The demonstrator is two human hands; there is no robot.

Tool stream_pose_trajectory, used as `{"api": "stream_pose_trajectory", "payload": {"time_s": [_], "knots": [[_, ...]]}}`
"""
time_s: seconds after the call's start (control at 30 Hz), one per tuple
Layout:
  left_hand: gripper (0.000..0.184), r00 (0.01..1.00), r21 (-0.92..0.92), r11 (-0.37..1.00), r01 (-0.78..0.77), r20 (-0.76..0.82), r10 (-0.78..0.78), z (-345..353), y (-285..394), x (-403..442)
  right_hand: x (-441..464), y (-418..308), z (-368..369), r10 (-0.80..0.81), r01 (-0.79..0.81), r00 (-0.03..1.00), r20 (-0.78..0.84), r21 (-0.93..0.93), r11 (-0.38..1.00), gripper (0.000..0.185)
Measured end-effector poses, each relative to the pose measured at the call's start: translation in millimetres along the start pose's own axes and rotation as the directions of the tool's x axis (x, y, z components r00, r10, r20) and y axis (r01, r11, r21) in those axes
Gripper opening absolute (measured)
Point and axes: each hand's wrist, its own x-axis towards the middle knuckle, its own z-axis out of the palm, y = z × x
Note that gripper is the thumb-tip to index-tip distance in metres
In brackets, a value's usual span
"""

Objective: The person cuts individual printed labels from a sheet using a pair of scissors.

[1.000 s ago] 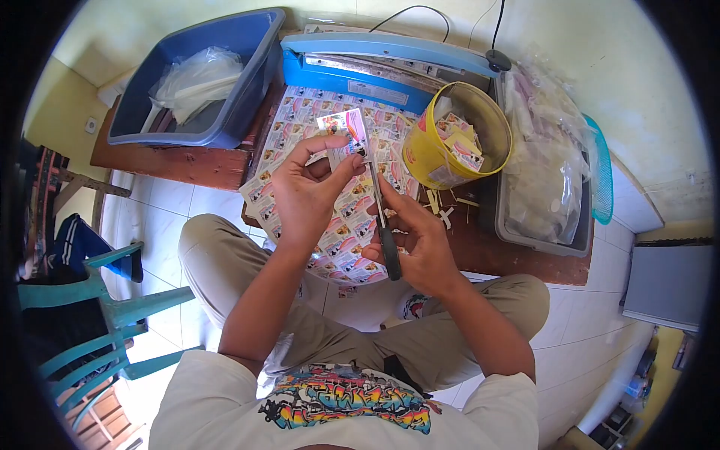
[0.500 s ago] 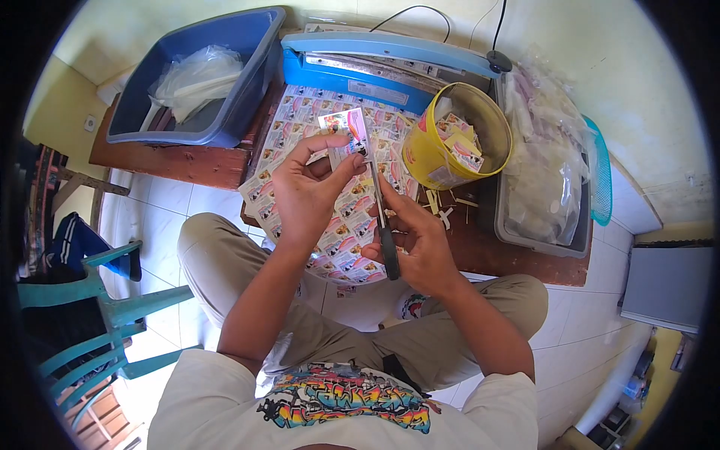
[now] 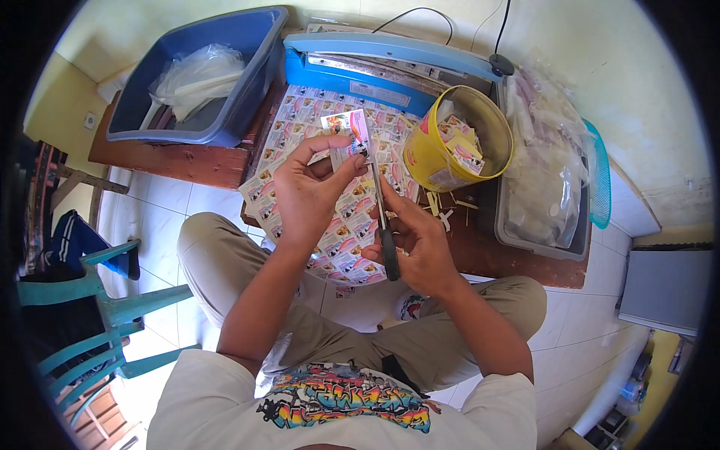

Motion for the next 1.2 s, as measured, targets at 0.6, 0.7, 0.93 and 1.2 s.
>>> {"api": "stream_pose_trajectory", "payload": {"time_s": [0.6,0.7,0.93,1.2], "knots": [[0.029,0.998,0.016,0.998,0.063,0.019,-0.063,-1,5,-2,0,1,0,-0.039,0.039,0.999,-0.018,-0.020,0.999,0.099],[0.030,0.996,0.022,0.996,0.084,0.021,-0.085,0,6,-3,-1,1,-1,-0.017,0.017,1.000,-0.008,-0.011,1.000,0.099],[0.030,0.997,0.021,0.997,0.075,0.030,-0.075,0,4,-3,0,3,-1,-0.040,0.039,0.999,-0.023,-0.048,0.998,0.100],[0.030,0.999,0.032,0.999,0.040,0.027,-0.041,-1,-3,-3,1,4,-1,-0.064,0.062,0.998,-0.028,-0.070,0.996,0.100]]}}
